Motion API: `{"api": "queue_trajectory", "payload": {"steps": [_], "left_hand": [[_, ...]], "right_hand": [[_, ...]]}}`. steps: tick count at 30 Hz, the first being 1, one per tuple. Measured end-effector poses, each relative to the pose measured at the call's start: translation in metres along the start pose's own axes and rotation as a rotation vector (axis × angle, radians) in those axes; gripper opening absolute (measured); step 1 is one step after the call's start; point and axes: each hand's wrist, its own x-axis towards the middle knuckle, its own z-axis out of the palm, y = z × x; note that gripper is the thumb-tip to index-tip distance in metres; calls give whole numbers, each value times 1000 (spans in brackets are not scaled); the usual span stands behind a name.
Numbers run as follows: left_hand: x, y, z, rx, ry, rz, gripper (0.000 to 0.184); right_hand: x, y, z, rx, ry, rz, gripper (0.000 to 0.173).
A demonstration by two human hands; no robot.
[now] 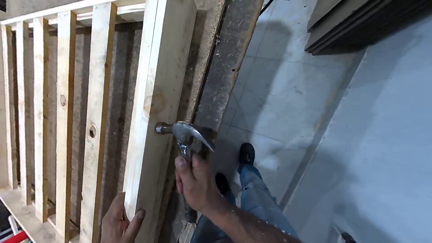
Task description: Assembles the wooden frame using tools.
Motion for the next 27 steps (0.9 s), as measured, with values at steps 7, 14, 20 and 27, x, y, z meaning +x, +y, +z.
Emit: {"api": "queue_trajectory", "payload": {"steps": [7,14,20,27], "left_hand": [[-3,2,-4,12,-34,-32,80],[-3,-8,-3,7,4,77,82],[-6,-15,-1,4,20,75,72],[-6,-15,-1,-21,23,56,63]], "right_hand": [[-2,6,30,152,265,-178,38],[-9,21,42,171,308,-190,48],[-45,15,-1,-80,-8,73,52],[-82,30,-9,-169,-305,270,38]]}}
